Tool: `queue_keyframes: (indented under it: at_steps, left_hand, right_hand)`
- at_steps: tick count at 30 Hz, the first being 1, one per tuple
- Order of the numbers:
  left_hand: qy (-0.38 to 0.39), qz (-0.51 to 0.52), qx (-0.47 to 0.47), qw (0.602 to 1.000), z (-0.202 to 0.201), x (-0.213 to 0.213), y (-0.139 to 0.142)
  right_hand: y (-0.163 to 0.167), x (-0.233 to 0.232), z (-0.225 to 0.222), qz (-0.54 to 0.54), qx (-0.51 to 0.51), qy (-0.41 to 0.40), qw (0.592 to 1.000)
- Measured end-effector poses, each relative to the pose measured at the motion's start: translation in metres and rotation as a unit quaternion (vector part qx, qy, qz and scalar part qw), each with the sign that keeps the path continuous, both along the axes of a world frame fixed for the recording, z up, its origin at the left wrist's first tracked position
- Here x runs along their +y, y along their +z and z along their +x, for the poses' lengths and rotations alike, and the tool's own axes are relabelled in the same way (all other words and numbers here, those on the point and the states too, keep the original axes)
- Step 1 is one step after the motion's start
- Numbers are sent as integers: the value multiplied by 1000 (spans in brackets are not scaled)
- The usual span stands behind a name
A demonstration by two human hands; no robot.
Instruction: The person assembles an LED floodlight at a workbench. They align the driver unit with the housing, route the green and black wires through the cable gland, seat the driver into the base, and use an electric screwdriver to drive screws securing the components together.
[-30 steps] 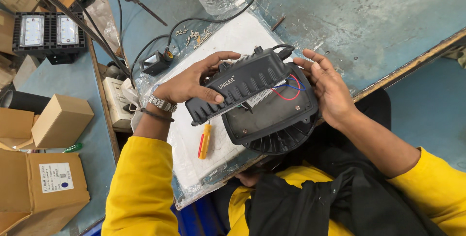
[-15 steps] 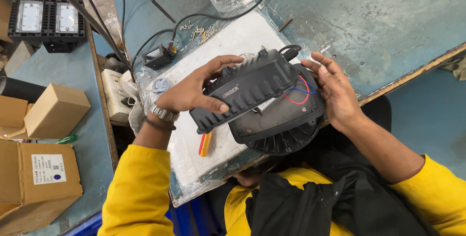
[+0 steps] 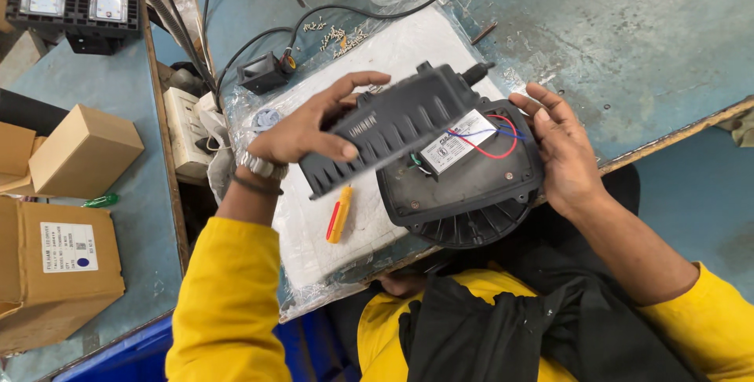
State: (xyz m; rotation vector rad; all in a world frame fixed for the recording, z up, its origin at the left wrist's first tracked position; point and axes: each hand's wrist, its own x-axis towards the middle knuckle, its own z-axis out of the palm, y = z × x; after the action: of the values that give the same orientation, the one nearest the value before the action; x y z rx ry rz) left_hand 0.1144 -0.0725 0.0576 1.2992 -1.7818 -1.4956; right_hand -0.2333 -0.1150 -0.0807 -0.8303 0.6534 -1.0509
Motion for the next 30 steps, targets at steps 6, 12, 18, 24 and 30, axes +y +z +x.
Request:
queue_keyframes:
  at_steps: [6, 12, 18, 24, 30]
  left_hand:
    - [18, 103, 159, 982, 29, -24, -26]
    - [0, 56, 126, 990, 36, -14, -38]
    - [74, 90, 146, 982, 43, 26, -47]
    - [137, 142, 257, 946, 28, 74, -59]
    - [271, 83, 301, 910, -3, 120, -58]
  right_hand:
    - [-6, 4, -1, -60, 15, 1, 998]
    - [-10, 5, -2, -109, 52, 4, 993]
    - [-15, 28, -4, -222, 142, -15, 965]
    - [-38, 55, -8, -294, 160, -78, 939]
    - [-69, 57, -11, -380, 115, -109, 911]
